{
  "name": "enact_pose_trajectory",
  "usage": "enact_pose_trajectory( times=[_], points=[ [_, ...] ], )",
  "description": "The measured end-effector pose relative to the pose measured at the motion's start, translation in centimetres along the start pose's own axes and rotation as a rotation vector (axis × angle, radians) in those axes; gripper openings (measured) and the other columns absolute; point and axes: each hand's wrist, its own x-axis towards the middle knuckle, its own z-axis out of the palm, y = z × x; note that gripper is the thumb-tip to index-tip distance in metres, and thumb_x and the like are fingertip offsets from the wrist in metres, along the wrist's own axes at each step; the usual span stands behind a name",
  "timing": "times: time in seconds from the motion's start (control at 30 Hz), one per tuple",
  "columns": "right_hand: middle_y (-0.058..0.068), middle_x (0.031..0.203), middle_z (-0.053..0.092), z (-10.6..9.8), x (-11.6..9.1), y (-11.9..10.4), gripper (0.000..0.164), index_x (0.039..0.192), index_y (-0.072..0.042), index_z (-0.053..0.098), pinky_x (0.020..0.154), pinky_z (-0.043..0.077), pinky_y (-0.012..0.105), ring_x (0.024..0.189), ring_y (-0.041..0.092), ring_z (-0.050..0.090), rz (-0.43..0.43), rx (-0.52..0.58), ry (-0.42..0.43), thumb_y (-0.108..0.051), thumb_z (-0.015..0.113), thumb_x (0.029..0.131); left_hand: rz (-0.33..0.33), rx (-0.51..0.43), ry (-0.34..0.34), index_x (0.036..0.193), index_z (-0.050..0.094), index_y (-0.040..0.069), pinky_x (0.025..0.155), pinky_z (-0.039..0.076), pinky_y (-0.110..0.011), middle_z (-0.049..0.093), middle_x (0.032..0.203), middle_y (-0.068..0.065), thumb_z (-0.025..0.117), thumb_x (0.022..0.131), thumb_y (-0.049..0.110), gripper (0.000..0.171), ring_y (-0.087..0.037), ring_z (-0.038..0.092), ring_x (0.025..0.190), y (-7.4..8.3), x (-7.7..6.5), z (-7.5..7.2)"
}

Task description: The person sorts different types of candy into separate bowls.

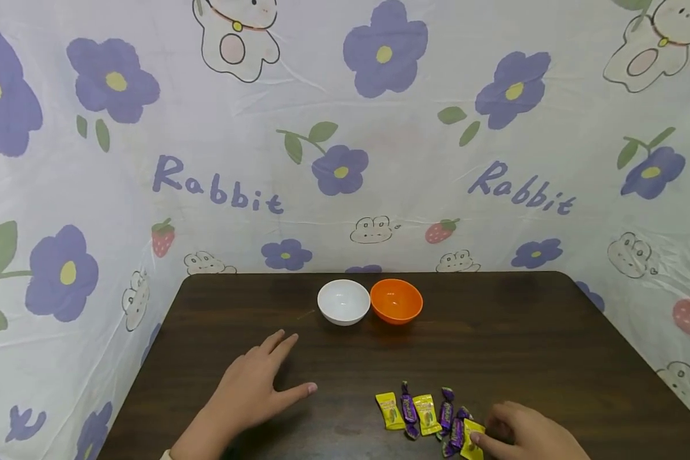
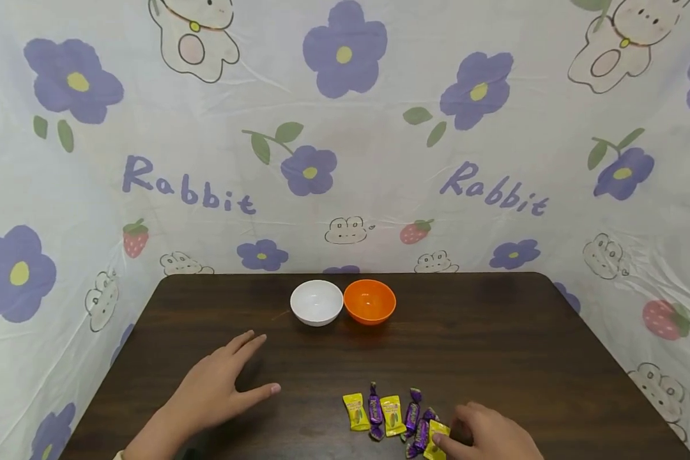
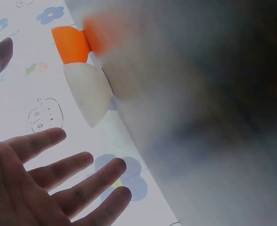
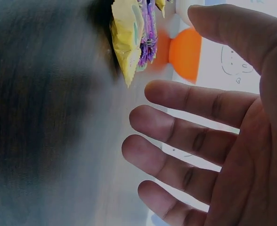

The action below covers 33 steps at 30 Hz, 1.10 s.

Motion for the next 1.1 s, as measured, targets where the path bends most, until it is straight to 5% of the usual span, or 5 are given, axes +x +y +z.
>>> enact_pose_trajectory(
  times=[0.47,0.67,1.1],
  points=[
    [-0.003,0.085,0.064,0.2,0.5,0.0,0.031,0.097,-0.017,0.072,0.063,0.049,0.033,0.073,0.014,0.058,-0.004,0.041,-0.034,-0.047,0.069,0.101,0.007,0.022,0.075,0.165,0.040,0.016,0.115,0.044,-0.068,0.043,0.168,-0.016,0.048,0.086,0.093,0.111,-0.044,0.049,0.148,1.5,2.9,1.2],
    [-0.003,0.087,0.066,0.2,0.6,0.3,0.031,0.099,-0.015,0.072,0.063,0.050,0.032,0.073,0.013,0.059,-0.029,0.049,-0.050,-0.046,0.066,0.103,0.018,0.003,0.083,0.165,0.038,0.010,0.118,0.042,-0.066,0.040,0.169,-0.019,0.058,0.089,0.084,0.109,-0.044,0.047,0.150,2.3,4.7,1.5],
    [-0.003,0.084,0.065,0.3,1.3,0.0,0.032,0.098,-0.011,0.073,0.062,0.051,0.032,0.071,0.014,0.060,-0.042,0.055,-0.056,-0.043,0.068,0.103,0.015,-0.038,0.111,0.167,0.031,0.007,0.118,0.042,-0.067,0.032,0.173,-0.020,0.058,0.089,0.083,0.113,-0.044,0.044,0.152,3.0,8.5,2.1]
  ],
)
